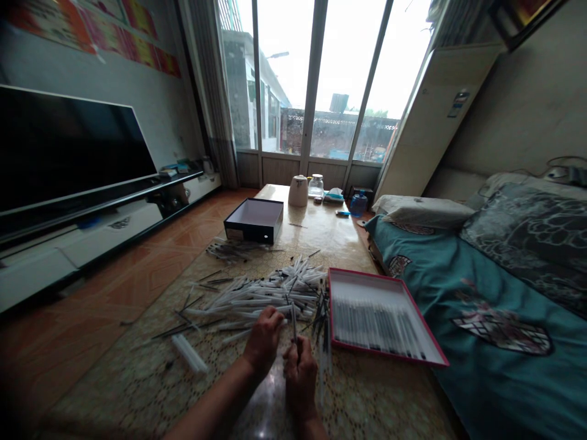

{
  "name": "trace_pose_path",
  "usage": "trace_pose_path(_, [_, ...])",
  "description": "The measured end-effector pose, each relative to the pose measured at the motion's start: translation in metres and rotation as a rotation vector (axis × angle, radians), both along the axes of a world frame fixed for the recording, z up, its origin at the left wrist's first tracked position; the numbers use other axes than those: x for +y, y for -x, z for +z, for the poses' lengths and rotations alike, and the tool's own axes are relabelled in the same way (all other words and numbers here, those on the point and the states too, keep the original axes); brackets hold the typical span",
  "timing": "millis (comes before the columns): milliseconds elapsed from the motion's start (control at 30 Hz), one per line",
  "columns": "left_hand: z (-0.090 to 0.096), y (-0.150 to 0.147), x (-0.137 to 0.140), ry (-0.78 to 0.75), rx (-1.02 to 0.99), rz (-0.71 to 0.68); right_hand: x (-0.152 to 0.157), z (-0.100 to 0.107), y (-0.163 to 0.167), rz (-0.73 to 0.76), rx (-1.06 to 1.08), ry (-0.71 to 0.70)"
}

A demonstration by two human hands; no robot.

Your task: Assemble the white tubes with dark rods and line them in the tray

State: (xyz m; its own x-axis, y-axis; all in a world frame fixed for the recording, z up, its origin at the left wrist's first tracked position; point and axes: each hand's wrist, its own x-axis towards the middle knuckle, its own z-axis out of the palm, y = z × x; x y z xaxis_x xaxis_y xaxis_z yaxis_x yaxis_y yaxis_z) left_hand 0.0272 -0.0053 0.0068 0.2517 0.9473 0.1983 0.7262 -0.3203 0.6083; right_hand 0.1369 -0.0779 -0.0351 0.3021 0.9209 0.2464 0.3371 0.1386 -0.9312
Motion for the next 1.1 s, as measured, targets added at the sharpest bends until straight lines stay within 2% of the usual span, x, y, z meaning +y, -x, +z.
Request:
trace_pose_path(100, [-0.002, 0.018, -0.006, 0.019, -0.505, 0.151, -0.002, 0.001, 0.001, 0.039, -0.076, -0.045])
trace_pose_path(200, [-0.004, 0.041, -0.02, 0.214, -0.977, 0.243, -0.004, 0.004, 0.003, 0.094, -0.193, -0.078])
trace_pose_path(267, [-0.004, 0.056, -0.03, 0.336, -1.16, 0.301, -0.006, 0.007, 0.005, 0.122, -0.271, -0.101])
trace_pose_path(333, [-0.005, 0.068, -0.039, 0.421, -1.249, 0.352, -0.008, 0.011, 0.006, 0.167, -0.347, -0.122])
trace_pose_path(467, [-0.007, 0.08, -0.046, 0.487, -1.288, 0.399, -0.013, 0.017, 0.01, 0.275, -0.498, -0.15])
trace_pose_path(600, [-0.01, 0.082, -0.045, 0.492, -1.289, 0.383, -0.015, 0.018, 0.012, 0.284, -0.629, -0.13])
trace_pose_path(867, [-0.013, 0.083, -0.047, 0.485, -1.224, 0.324, -0.012, 0.012, 0.011, 0.245, -0.669, -0.098])
trace_pose_path(1100, [-0.004, 0.081, -0.047, 0.489, -1.115, 0.237, -0.013, 0.013, 0.012, 0.25, -0.718, -0.097])
